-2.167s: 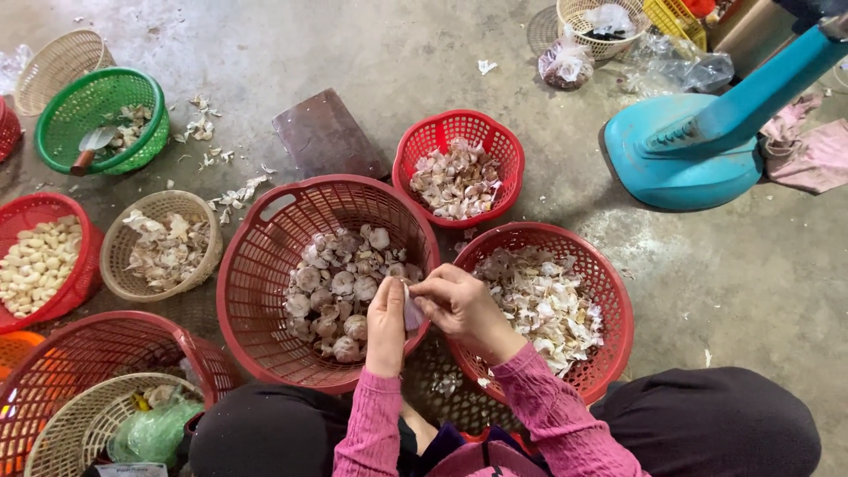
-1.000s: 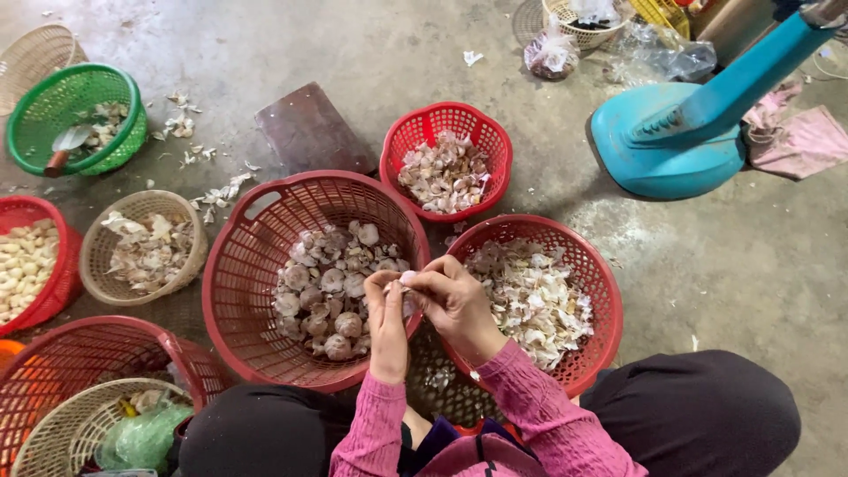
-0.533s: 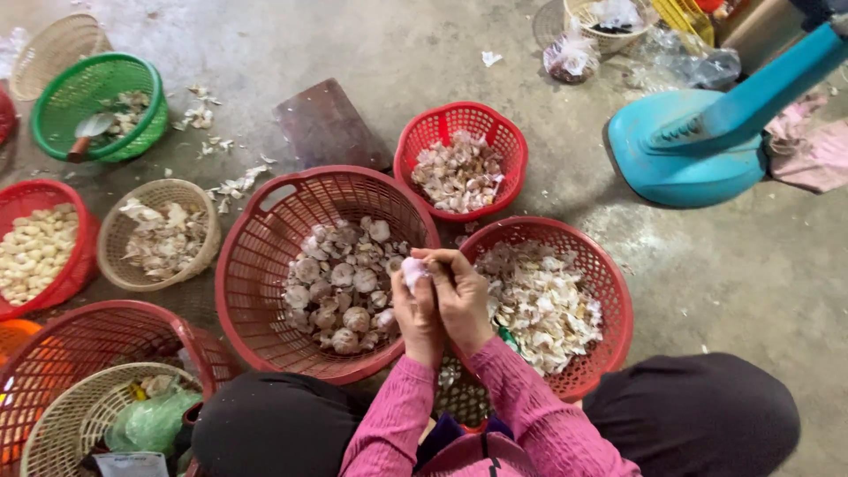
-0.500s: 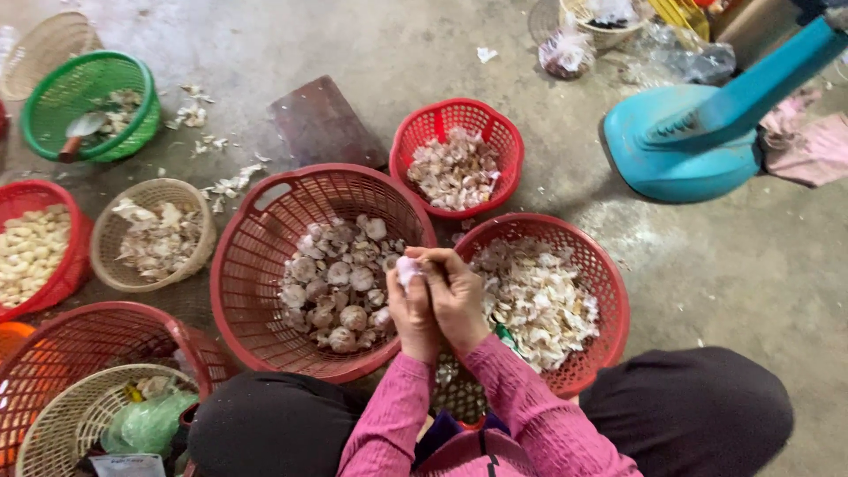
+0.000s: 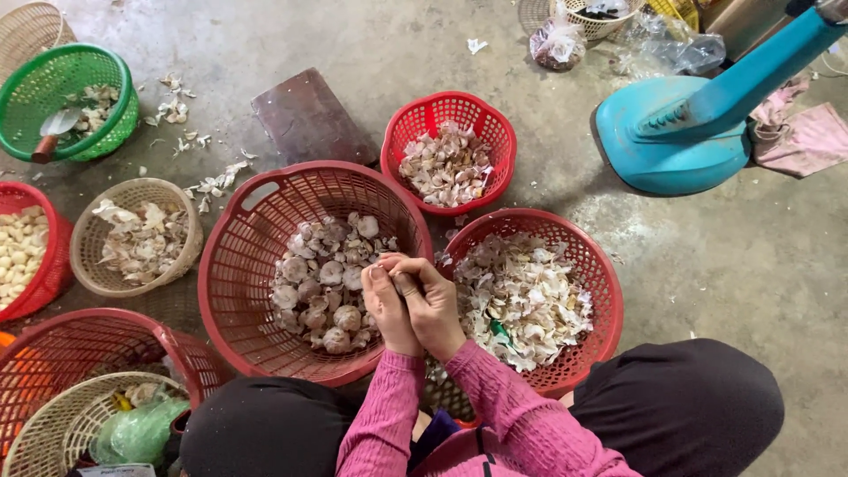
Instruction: Breaking apart garlic bulbs into individual cloves and sorting them into various plastic baskets on the floor.
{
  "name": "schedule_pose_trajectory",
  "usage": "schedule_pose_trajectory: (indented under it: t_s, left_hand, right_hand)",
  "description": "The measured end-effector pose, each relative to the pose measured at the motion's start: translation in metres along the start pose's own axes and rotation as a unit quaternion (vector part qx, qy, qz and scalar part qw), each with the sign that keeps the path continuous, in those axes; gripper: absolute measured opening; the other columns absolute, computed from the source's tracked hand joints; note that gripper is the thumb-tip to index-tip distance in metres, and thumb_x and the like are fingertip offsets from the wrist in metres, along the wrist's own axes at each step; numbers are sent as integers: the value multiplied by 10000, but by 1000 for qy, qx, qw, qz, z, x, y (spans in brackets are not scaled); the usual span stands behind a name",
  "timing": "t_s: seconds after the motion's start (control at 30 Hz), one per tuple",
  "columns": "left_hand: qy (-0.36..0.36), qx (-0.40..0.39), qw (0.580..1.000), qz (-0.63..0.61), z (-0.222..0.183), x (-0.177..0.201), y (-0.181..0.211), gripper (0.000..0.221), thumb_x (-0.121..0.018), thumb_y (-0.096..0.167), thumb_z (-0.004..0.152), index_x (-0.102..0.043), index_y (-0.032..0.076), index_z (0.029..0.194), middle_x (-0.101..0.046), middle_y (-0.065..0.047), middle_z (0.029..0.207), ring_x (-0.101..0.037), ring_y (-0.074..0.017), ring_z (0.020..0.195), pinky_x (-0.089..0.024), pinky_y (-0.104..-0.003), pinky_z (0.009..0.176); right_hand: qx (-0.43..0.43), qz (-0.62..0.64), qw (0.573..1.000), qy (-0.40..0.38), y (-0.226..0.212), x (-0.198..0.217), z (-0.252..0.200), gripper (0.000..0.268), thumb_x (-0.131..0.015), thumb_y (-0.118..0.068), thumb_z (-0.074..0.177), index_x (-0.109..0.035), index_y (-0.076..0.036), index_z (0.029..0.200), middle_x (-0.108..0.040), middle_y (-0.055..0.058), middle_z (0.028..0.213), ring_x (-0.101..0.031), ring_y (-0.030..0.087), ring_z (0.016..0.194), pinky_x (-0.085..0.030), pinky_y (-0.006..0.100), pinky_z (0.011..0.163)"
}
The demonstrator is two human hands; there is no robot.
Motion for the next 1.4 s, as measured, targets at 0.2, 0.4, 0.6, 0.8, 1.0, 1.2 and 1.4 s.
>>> schedule_pose_trajectory:
  t_s: [0.2, 0.4, 0.6, 0.8, 1.0, 1.2, 1.4]
  left_hand:
    - [-12, -33, 999, 4, 0, 3, 17, 555, -350, 524, 1027, -570, 15, 1021, -483, -51, 508, -444, -103, 396, -327, -202, 415]
    - [-19, -73, 997, 7, -15, 8, 32, 607, -310, 551, 1026, -549, -6, 1004, -465, -59, 470, -424, -107, 381, -310, -209, 419]
    - [51, 96, 989, -101, -12, 25, 17, 479, -451, 598, 1002, -567, 140, 929, -589, -103, 541, -588, -214, 434, -453, -259, 444]
    - [84, 51, 993, 59, -15, 5, 82, 413, -476, 400, 1057, -560, 132, 754, -554, -33, 605, -530, -135, 554, -405, -229, 532]
    - [11, -10, 968, 252, -31, 0, 80, 500, -297, 396, 1115, -558, 116, 793, -486, -32, 716, -436, -160, 687, -385, -265, 674]
    - [46, -38, 973, 224, -30, 13, 35, 603, -245, 564, 1067, -598, 82, 985, -604, -97, 808, -541, -183, 724, -489, -321, 721]
    - [78, -78, 961, 254, -30, 24, 21, 526, -299, 444, 1100, -628, 116, 852, -669, -97, 805, -603, -182, 775, -485, -323, 794]
  right_hand:
    - [-44, 82, 996, 19, 12, -8, -3, 134, -548, -20, 1028, -661, -36, 958, -750, 166, 1028, -688, 292, 1094, -528, 452, 978]
    - [-215, 233, 941, 116, 37, 23, 10, 125, -517, -145, 1069, -593, -109, 976, -699, 86, 818, -669, 206, 879, -512, 335, 807]
    - [-245, 19, 969, 1, 96, 26, 27, 167, -627, -167, 999, -615, -118, 1158, -651, 193, 957, -586, 306, 906, -486, 389, 736]
    - [-135, -157, 962, -177, 52, 21, 24, 307, -580, -397, 990, -743, -226, 1184, -682, 133, 992, -669, 283, 1014, -523, 425, 910]
    - [-132, -102, 965, -202, 57, 18, -4, 321, -645, -427, 923, -726, -199, 1133, -713, 103, 767, -658, 191, 759, -536, 355, 680]
    - [-237, 102, 965, -49, 87, 31, -17, 302, -565, -303, 959, -713, -39, 962, -533, 23, 489, -499, 61, 456, -375, 176, 435]
    - [-166, 75, 983, -28, 95, 35, -23, 329, -551, -324, 1025, -649, -21, 942, -554, 67, 490, -527, 87, 454, -376, 196, 442]
Point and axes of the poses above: each hand's wrist, its own z-axis towards the middle knuckle, its own x-axis out of the back of the hand, y = z × x, the point moved 8 cm from there along z, towards the middle knuckle
